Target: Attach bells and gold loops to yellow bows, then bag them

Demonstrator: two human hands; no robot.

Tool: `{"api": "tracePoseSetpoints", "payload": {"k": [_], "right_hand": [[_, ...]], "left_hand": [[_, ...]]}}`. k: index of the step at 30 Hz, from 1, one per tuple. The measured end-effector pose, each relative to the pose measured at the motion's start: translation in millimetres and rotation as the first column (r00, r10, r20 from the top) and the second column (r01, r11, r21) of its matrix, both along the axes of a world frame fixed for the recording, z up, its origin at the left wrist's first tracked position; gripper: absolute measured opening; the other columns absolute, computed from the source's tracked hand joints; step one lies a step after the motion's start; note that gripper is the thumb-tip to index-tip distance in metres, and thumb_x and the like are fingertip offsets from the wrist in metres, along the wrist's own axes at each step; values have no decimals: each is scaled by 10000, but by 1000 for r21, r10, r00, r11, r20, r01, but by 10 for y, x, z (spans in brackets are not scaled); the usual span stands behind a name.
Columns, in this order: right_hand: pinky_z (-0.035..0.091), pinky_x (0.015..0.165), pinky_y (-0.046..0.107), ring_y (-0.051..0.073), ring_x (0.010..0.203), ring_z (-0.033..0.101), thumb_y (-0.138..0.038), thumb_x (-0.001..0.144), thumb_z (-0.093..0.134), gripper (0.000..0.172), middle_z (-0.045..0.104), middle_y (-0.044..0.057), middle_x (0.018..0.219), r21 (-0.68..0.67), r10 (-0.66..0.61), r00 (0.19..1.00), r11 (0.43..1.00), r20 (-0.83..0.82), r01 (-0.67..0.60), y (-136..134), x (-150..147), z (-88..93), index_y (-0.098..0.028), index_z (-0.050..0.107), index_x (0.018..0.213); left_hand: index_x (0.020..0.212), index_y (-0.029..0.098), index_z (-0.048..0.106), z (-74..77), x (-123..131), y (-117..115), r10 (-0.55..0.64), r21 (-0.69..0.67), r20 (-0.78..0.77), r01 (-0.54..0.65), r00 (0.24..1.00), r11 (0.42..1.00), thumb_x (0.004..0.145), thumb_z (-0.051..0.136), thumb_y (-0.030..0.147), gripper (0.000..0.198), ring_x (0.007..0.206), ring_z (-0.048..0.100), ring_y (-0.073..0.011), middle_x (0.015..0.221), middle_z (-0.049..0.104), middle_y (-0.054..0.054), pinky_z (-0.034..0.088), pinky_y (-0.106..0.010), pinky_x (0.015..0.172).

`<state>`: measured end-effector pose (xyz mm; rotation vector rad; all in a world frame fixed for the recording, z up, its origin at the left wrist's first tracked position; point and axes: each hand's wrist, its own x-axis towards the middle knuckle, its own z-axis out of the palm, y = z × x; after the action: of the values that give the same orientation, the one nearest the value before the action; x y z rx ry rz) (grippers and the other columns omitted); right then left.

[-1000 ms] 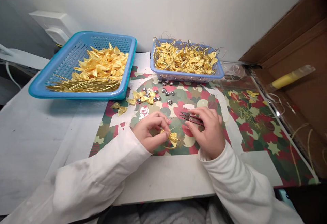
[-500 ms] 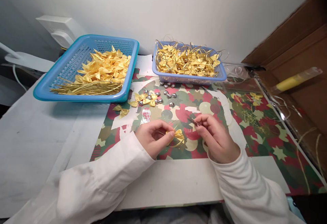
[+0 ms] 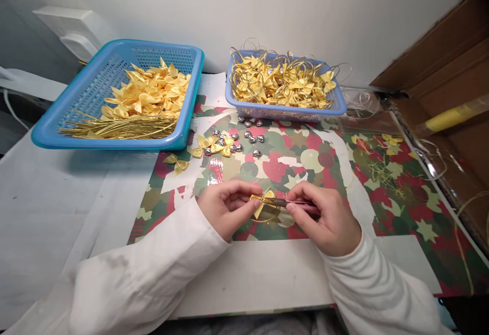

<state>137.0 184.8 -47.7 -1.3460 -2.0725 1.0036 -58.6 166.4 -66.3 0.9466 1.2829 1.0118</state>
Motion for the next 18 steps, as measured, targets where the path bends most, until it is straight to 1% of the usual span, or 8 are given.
{"api": "tracePoseSetpoints", "payload": {"k": [5,8,14,18], "right_hand": [[356,464,214,97,469,462,-259,799,521,87,541,-28,550,19,-30,999,999,33,30,-10,-20,-6,-184,532,757],[357,462,213,99,468,469,-267,795,526,95,545,-28,544,32,-50,997,998,52,49,-17,-29,-2,-185,534,747],[358,465,215,105,476,489,-266,792,533,98,555,-24,551,31,-72,995,997,62,71,-15,-51,-5,-184,548,740],[366,471,211,103,485,489,-263,792,535,99,546,-27,553,21,-64,997,998,52,63,-14,-83,-20,-181,548,738]], "left_hand": [[784,149,673,48,3,11,29,20,-12,-29,1000,999,657,706,160,131,609,644,-97,695,691,-12,549,-166,590],[755,149,652,61,2,13,18,40,-23,-17,1000,999,662,702,150,105,602,638,-91,696,686,-10,544,-160,581],[736,148,609,47,1,4,3,87,-46,1,999,996,673,690,158,103,599,632,-98,705,670,-18,546,-181,575],[708,150,583,34,2,-1,-12,106,-63,19,998,994,679,679,159,100,577,617,-90,695,654,-13,533,-177,550]]}}
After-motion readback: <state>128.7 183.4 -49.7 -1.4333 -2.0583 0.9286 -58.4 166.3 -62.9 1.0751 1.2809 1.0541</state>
